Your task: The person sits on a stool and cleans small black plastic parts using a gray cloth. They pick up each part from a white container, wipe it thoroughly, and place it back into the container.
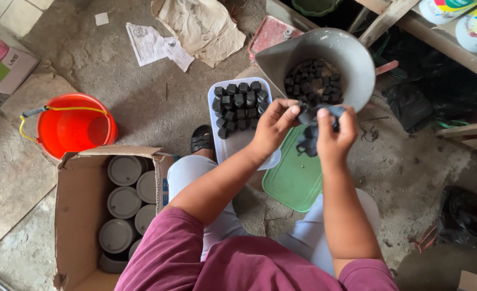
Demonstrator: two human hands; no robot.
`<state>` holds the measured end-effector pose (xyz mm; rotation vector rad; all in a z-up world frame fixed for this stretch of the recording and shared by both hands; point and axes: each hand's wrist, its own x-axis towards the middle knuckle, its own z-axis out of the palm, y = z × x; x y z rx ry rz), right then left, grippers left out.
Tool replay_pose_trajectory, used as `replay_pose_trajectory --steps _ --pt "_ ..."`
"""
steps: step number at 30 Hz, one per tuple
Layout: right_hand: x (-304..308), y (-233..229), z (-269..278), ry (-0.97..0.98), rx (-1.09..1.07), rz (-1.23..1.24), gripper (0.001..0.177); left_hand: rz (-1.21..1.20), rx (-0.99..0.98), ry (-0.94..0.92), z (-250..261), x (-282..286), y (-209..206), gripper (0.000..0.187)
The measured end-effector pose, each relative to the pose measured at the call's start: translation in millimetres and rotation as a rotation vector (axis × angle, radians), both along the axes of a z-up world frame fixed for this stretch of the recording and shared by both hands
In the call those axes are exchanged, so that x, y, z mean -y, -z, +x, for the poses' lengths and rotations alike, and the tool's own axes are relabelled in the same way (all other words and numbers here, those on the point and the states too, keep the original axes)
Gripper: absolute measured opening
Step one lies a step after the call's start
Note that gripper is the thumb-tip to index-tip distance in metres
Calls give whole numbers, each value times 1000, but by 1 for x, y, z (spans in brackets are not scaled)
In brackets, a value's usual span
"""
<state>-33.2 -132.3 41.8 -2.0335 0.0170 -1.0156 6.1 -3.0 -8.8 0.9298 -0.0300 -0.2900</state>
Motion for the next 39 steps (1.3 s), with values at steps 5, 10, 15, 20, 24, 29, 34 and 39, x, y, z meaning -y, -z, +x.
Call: replay_pose_trajectory --steps 5,10,15,20,24,29,34,39 --pt "10 17 -9 -22 -113 182 13 308 76 -10 45 -45 -16 36" --pt "10 -10 -19 -191 -304 344 6 689 265 84 57 -101 -60 31" --pt "15 -14 -20 -178 -248 156 5 1166 549 56 64 -129 -24 29" --pt "14 -23 -23 -189 -226 129 8 1266 505 -21 78 -139 34 34" --pt "17 -29 -24 -187 -195 35 7 1347 576 14 64 -121 54 39" --pt "22 -31 -28 -182 -191 36 7 1402 598 79 59 -105 72 33" --pt "23 -38 -32 -190 -204 59 7 1367 638 21 57 -97 85 30" --pt "24 -40 -33 -187 -190 53 7 1330 674 -22 54 -95 88 29"
